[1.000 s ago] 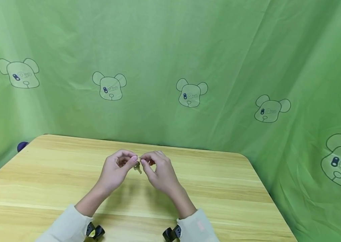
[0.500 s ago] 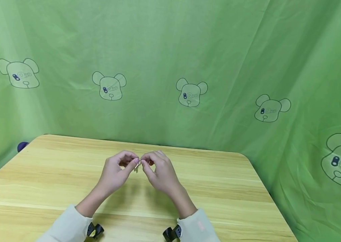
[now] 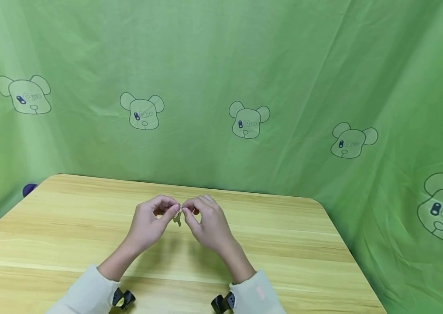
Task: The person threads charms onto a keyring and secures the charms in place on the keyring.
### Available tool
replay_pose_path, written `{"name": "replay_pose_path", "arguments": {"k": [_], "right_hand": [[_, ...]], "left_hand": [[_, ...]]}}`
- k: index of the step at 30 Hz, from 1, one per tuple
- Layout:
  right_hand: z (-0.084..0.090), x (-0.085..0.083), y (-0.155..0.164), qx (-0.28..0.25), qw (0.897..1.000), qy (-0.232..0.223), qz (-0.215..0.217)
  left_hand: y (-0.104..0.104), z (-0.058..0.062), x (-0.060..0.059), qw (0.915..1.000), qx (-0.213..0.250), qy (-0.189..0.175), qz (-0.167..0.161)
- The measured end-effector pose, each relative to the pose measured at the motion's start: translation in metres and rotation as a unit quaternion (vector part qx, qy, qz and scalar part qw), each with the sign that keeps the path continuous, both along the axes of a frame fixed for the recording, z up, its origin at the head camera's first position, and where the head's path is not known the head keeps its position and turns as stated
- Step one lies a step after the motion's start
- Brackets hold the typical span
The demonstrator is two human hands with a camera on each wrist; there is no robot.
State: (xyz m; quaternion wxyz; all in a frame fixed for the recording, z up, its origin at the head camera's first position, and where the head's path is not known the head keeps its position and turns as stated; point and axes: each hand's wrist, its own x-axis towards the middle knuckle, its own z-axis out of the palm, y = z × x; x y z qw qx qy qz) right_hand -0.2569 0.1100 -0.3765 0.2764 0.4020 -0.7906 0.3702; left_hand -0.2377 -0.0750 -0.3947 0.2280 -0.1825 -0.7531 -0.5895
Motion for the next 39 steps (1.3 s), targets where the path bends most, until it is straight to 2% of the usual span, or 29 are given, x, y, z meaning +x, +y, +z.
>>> {"name": "replay_pose_path", "arguments": {"k": [9, 16, 20, 32, 39], "right_hand": [[-0.0013, 0.0005, 0.0002, -0.005, 1.0, 0.0, 0.006], [-0.0008, 0.0015, -0.0015, -0.003, 1.0, -0.007, 0.008], [-0.001, 0.0017, -0.0016, -0.001, 1.0, -0.007, 0.007], [-0.0019, 0.0015, -0.0018, 0.004, 1.0, -0.002, 0.006], [-0.0018, 0.0006, -0.0022, 0.005, 1.0, -0.001, 0.008]], "left_hand": [[0.0008, 0.0006, 0.0005, 0.9999, 0.013, -0.008, 0.004], [0.0005, 0.0024, 0.001, 0.9992, 0.023, -0.03, 0.01], [0.0009, 0.0026, 0.0011, 0.9991, 0.027, -0.031, 0.004], [-0.0017, -0.0015, -0.0008, 0.9995, -0.03, -0.004, -0.002], [-0.0029, -0.0001, -0.0006, 0.9995, -0.031, -0.004, 0.004]]}}
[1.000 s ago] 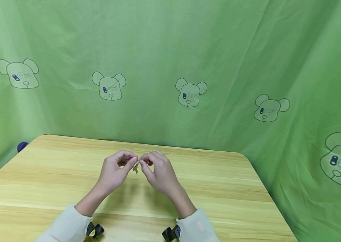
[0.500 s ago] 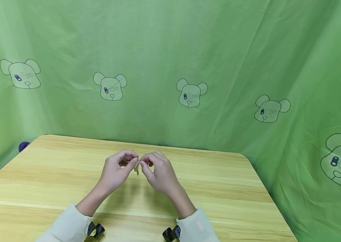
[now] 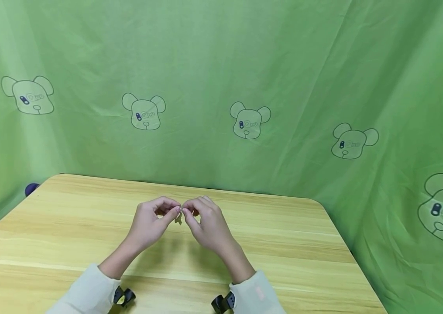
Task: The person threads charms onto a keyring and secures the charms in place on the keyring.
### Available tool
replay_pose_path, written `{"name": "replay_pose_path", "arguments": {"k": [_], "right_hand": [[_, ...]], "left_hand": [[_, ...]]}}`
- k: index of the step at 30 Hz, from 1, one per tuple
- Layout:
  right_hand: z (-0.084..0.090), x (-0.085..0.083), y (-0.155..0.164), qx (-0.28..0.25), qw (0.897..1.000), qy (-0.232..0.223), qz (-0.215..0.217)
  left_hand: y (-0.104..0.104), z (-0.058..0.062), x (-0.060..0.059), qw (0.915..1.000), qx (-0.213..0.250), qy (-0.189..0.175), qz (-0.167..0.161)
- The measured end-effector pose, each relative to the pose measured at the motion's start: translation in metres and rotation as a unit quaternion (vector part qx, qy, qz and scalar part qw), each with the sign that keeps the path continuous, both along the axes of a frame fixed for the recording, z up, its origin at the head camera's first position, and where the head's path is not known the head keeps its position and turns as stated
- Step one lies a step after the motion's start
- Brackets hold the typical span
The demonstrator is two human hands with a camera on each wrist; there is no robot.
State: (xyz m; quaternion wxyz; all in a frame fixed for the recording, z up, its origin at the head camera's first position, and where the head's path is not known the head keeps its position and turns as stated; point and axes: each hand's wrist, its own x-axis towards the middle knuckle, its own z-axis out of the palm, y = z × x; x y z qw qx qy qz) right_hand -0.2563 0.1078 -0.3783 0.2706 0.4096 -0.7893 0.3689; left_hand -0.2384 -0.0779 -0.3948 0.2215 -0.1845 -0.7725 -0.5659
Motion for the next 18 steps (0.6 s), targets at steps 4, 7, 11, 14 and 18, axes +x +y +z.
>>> {"name": "replay_pose_path", "arguments": {"k": [4, 7, 11, 14, 18], "right_hand": [[-0.0006, -0.0003, 0.0004, 0.001, 1.0, 0.002, 0.002], [-0.0005, -0.0003, 0.0003, 0.002, 1.0, -0.001, 0.001], [0.0004, 0.0001, -0.0001, 0.005, 1.0, -0.005, -0.003], [0.0008, 0.0005, -0.0001, 0.004, 1.0, -0.004, -0.002], [0.0005, 0.0011, 0.0003, 0.002, 1.0, -0.005, 0.001]], "left_hand": [[0.0004, 0.0013, -0.0001, 0.9999, 0.006, -0.009, 0.0], [0.0004, 0.0018, 0.0, 0.9999, 0.006, -0.014, 0.002], [-0.0004, 0.0024, 0.0004, 0.9998, 0.007, -0.016, 0.005], [-0.001, 0.0033, 0.0009, 0.9999, 0.009, -0.014, 0.006], [-0.0012, 0.0048, 0.0012, 0.9999, 0.01, -0.009, 0.006]]}}
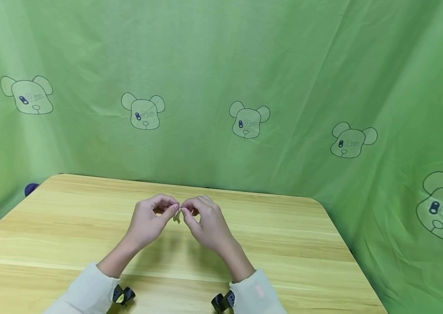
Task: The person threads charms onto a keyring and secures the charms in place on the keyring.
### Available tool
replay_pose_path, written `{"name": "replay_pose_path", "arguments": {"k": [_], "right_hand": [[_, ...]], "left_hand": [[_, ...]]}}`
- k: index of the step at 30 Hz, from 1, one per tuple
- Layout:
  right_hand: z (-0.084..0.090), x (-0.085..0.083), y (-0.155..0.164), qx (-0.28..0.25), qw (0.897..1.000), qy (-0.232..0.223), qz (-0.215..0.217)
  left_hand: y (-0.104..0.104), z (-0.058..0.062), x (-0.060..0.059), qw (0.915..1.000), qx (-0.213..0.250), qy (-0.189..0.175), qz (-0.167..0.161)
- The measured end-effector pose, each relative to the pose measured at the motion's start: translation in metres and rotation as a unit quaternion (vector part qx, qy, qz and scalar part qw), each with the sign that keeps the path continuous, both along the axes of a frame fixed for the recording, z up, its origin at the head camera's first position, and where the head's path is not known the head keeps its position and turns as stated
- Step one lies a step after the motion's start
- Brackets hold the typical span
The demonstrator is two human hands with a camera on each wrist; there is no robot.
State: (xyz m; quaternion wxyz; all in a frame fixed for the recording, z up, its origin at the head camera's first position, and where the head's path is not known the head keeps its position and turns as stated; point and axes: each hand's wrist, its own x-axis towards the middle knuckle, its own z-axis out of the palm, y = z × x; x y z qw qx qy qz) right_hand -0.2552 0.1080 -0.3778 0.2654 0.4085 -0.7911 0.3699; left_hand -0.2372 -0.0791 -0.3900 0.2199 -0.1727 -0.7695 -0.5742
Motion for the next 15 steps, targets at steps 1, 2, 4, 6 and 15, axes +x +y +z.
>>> {"name": "replay_pose_path", "arguments": {"k": [1, 2, 4, 6, 15], "right_hand": [[-0.0002, 0.0, 0.0001, 0.0, 1.0, 0.0, 0.0], [-0.0003, 0.0, 0.0001, 0.0, 1.0, 0.0, 0.0], [-0.0005, -0.0001, 0.0003, 0.0, 1.0, -0.001, 0.0], [-0.0002, 0.0002, 0.0004, 0.001, 1.0, -0.001, -0.001], [0.0, -0.0005, 0.0005, 0.002, 1.0, -0.008, 0.004]], "left_hand": [[-0.0001, 0.0, -0.0002, 1.0, 0.001, 0.001, 0.001], [0.0, 0.0001, -0.0004, 1.0, 0.001, 0.001, 0.001], [0.0001, -0.0001, -0.0011, 1.0, 0.004, 0.0, 0.002], [0.0002, -0.0005, -0.0016, 1.0, 0.006, 0.0, 0.004], [0.0014, -0.0013, -0.0012, 0.9992, 0.039, -0.006, 0.007]]}}
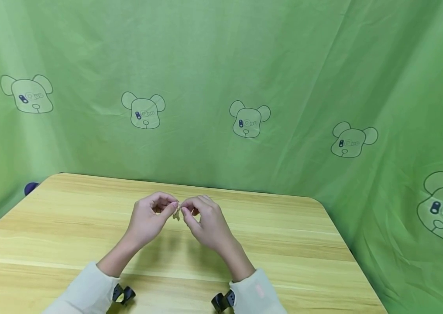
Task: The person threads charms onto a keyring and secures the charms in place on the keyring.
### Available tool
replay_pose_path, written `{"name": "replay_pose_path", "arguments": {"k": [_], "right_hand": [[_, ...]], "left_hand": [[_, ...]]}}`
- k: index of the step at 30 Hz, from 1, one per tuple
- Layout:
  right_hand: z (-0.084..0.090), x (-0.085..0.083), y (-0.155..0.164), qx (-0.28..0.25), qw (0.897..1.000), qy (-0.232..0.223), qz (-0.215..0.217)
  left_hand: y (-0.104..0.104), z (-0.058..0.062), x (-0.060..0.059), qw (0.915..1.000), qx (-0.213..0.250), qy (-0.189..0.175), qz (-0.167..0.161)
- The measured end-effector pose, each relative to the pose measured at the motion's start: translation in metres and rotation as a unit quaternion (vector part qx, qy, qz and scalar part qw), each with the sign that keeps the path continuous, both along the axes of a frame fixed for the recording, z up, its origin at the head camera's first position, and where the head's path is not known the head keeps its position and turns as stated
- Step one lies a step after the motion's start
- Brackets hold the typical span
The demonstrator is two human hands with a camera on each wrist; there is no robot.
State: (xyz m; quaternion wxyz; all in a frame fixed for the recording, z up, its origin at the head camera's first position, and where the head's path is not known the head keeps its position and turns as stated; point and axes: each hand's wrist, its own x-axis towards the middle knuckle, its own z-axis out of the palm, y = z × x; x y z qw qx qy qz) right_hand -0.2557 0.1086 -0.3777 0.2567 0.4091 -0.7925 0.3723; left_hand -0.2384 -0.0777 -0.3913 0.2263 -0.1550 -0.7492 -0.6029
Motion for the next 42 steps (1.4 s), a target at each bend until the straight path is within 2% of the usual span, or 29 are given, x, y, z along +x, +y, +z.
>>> {"name": "replay_pose_path", "arguments": {"k": [4, 12, 19, 31, 37, 42], "right_hand": [[-0.0004, -0.0011, 0.0005, -0.001, 1.0, 0.006, 0.002], [0.002, -0.0022, 0.0019, 0.0, 1.0, 0.009, -0.009], [0.0036, -0.003, 0.002, 0.002, 1.0, 0.009, -0.005], [0.0013, -0.0027, 0.0022, 0.001, 1.0, 0.011, -0.003], [0.0014, -0.0013, 0.0033, 0.001, 1.0, 0.008, -0.007], [0.002, -0.0006, 0.0036, 0.001, 1.0, 0.004, -0.011]], "left_hand": [[0.001, 0.0016, 0.0013, 0.9998, 0.007, -0.009, -0.015], [-0.0001, 0.0021, 0.0019, 0.9992, -0.018, -0.02, -0.029], [-0.0012, 0.0027, 0.0025, 0.9994, -0.016, -0.011, -0.029], [-0.0015, 0.0049, 0.003, 0.9993, -0.012, -0.027, -0.024], [-0.001, 0.004, 0.0027, 0.9979, -0.002, -0.043, -0.047], [-0.0008, 0.0044, 0.0039, 0.9972, -0.021, -0.047, -0.055]]}}
